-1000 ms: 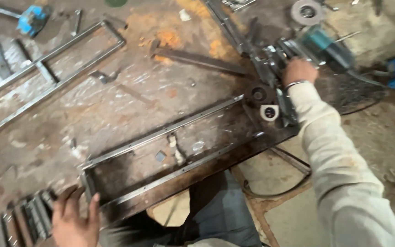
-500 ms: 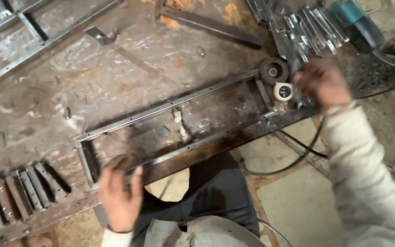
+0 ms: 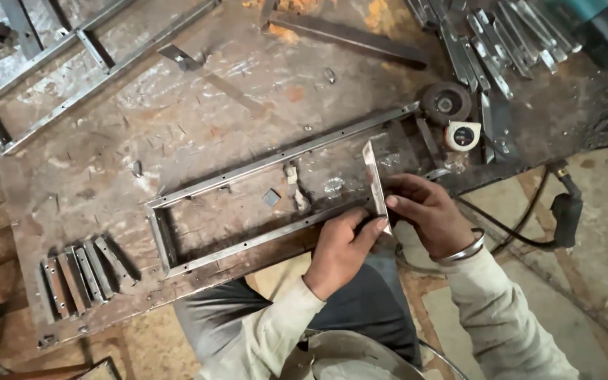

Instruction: Welding and assembling metal frame components for furniture on a workbench.

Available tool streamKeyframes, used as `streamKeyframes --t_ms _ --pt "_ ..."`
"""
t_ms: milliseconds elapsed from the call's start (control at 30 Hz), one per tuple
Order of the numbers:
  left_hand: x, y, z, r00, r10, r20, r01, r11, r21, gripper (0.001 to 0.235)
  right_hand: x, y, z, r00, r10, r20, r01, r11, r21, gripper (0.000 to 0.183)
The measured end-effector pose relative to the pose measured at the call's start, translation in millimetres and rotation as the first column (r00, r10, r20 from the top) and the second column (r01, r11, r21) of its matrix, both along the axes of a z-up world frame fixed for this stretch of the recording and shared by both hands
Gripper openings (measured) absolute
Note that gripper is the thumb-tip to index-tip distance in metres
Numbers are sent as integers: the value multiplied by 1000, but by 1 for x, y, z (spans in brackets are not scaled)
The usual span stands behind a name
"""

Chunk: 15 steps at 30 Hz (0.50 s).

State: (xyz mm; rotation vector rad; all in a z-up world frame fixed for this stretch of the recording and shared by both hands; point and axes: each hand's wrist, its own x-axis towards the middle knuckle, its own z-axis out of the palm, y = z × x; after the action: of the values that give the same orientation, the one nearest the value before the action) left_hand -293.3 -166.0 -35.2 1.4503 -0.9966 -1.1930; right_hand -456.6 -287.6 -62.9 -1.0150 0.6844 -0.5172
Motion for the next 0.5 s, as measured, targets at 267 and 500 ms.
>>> streamKeyframes --t_ms 267,500 --pt "-4 -7 -7 881 40 471 56 981 -187 20 -5 3 2 950 -81 -300 -19 948 -318 39" --pt "-4 -4 6 802 81 591 27 985 -171 26 -9 3 -13 986 -14 -166 -21 979 -204 37"
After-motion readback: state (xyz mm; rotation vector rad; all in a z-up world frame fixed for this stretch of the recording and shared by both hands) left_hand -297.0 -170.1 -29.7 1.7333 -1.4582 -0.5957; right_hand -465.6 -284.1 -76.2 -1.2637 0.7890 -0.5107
